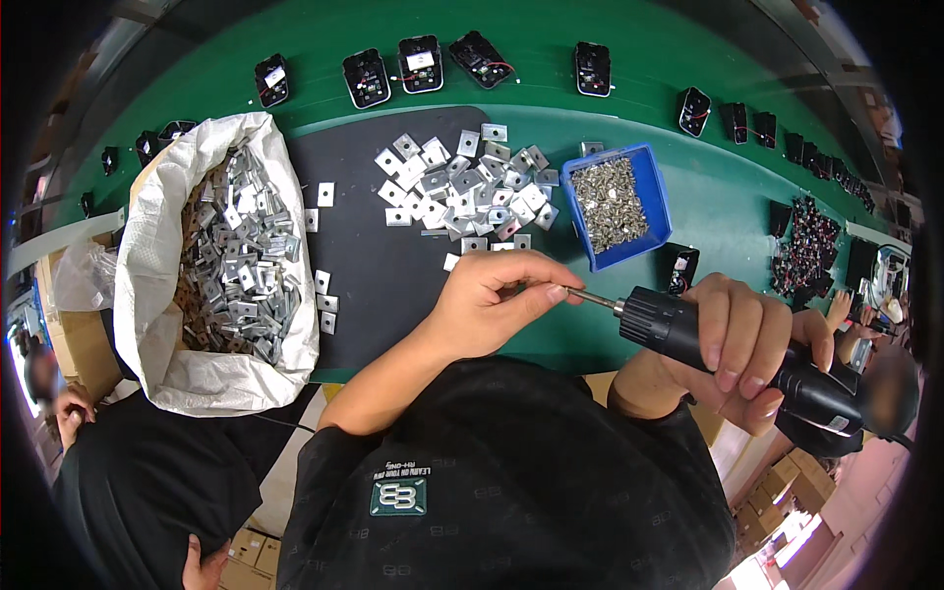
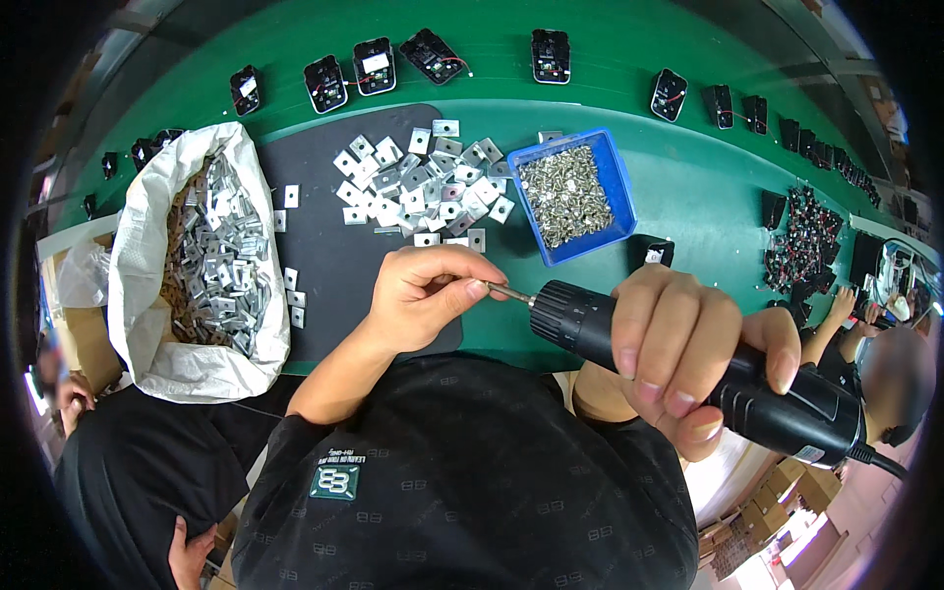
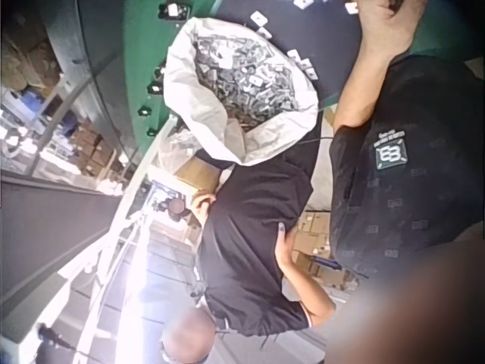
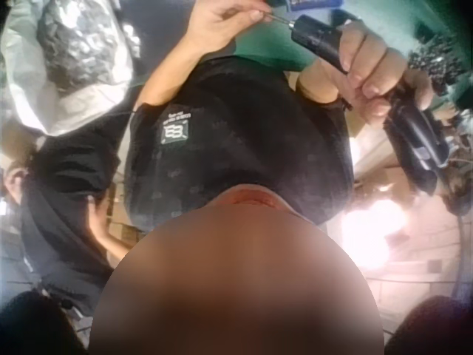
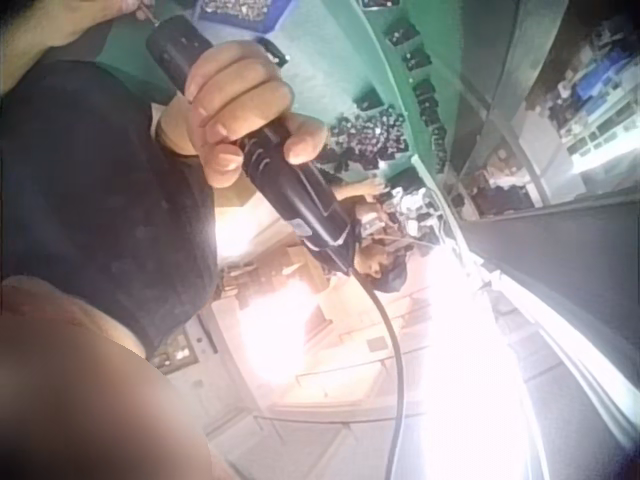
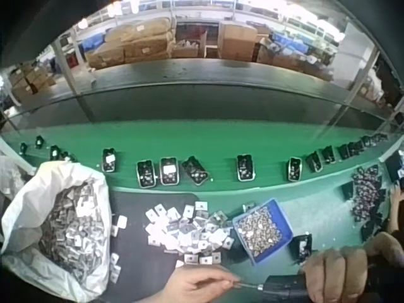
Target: Assemble small electronic components using an electric screwdriver.
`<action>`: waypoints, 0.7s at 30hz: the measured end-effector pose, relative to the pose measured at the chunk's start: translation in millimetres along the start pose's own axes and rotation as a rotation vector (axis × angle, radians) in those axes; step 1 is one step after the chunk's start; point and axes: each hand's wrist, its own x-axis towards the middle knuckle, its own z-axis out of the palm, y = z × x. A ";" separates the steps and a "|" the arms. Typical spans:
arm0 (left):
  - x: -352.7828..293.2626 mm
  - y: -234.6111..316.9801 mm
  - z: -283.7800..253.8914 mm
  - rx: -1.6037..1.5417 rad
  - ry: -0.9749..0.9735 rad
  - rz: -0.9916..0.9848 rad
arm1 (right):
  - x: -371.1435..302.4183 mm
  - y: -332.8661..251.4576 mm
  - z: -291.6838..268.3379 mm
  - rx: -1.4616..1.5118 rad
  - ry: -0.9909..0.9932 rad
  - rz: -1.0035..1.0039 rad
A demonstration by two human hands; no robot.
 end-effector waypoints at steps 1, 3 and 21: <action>0.5 -0.4 0.4 0.021 -0.019 -0.011 | 0.0 -0.6 -1.0 -0.009 -0.042 0.005; 1.6 -1.5 1.3 0.039 -0.046 -0.024 | 3.2 -2.1 -6.8 -0.020 -0.121 0.007; 21.6 22.7 -132.4 1.416 0.281 0.156 | -14.1 17.7 -32.9 0.020 -0.009 0.090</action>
